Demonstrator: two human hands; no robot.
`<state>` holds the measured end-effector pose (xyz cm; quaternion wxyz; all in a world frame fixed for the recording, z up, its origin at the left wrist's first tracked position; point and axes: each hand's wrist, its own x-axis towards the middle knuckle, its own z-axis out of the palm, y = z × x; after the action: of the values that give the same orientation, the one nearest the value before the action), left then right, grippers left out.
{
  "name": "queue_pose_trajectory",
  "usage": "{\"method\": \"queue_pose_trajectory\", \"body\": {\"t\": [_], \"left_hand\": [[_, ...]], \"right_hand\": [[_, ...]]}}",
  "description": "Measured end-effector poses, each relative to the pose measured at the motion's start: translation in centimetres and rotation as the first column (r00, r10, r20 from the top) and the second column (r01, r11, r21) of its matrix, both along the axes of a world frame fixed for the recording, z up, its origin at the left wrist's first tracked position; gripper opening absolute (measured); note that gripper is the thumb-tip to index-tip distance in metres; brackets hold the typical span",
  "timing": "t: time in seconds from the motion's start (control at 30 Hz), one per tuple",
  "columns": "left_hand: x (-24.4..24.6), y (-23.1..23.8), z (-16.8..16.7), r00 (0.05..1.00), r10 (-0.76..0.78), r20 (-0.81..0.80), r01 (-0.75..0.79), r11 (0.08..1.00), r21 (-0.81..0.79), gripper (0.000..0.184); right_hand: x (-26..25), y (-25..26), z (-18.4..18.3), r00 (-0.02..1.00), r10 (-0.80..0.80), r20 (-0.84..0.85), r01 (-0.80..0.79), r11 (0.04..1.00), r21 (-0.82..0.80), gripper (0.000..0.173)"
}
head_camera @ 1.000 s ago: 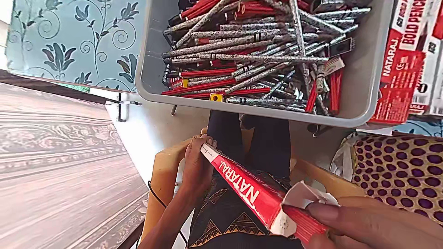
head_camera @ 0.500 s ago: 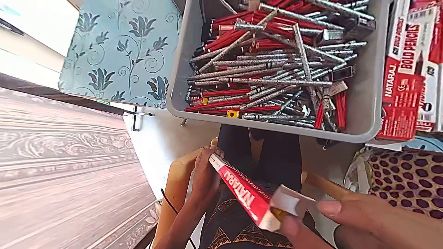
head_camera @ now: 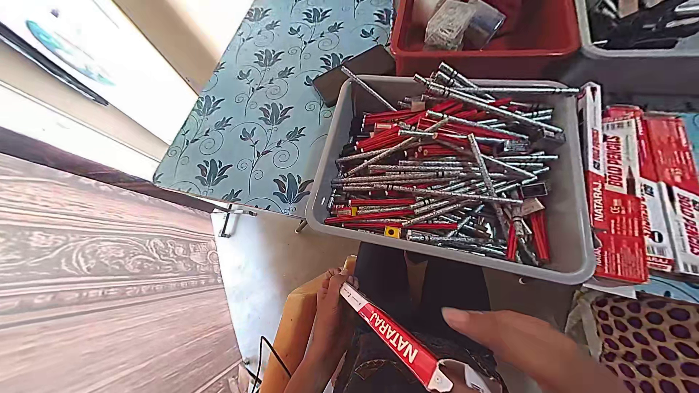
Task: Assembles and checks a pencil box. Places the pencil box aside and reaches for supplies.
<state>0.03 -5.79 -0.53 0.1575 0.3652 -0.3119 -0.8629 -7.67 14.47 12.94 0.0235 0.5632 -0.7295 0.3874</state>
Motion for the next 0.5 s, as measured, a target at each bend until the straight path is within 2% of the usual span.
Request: {"method": "queue_pose_trajectory", "body": {"t": [0.03,0.1,0.17,0.27,0.33,0.4,0.43,0.5], "left_hand": [[0.0,-0.3,-0.3,1.000,-0.002,-0.019,0.003,1.000,0.019,0.024],[0.0,-0.6,-0.6,0.999,-0.019,-0.037,0.020,0.999,0.040,0.024],[-0.2,-0.6,-0.7,0.998,-0.034,-0.044,0.037,0.998,0.050,0.026],[-0.4,-0.5,-1.2,0.998,-0.054,-0.040,0.057,0.996,0.066,0.027],[-0.5,-0.3,-1.1,0.999,-0.052,-0.006,0.052,0.996,0.069,0.026],[-0.5,-0.2,-0.9,0.999,-0.053,0.009,0.053,0.997,0.052,0.025],[-0.5,-0.2,-0.9,0.999,-0.053,-0.003,0.053,0.998,0.044,0.026],[-0.5,-0.2,-0.9,0.998,-0.051,-0.021,0.052,0.998,0.036,0.027]], "right_hand": [[-0.4,0.0,0.4,0.999,0.020,0.047,-0.017,0.998,-0.052,0.046],[-1.9,-0.7,1.3,0.995,0.001,0.101,0.009,0.994,-0.106,0.033],[-4.2,-2.9,1.3,0.993,-0.113,0.030,0.115,0.989,-0.094,0.021],[-8.0,-8.1,1.4,0.976,-0.122,-0.182,0.145,0.983,0.115,0.020],[-9.0,-11.6,1.1,0.985,-0.037,-0.167,0.088,0.946,0.311,0.013],[-9.0,-14.8,1.0,0.994,-0.012,-0.106,0.067,0.839,0.539,0.009],[-9.2,-16.7,1.1,0.997,-0.027,-0.068,0.066,0.735,0.675,0.015],[-9.1,-19.1,1.3,0.992,-0.100,-0.084,0.124,0.540,0.833,0.018]]}}
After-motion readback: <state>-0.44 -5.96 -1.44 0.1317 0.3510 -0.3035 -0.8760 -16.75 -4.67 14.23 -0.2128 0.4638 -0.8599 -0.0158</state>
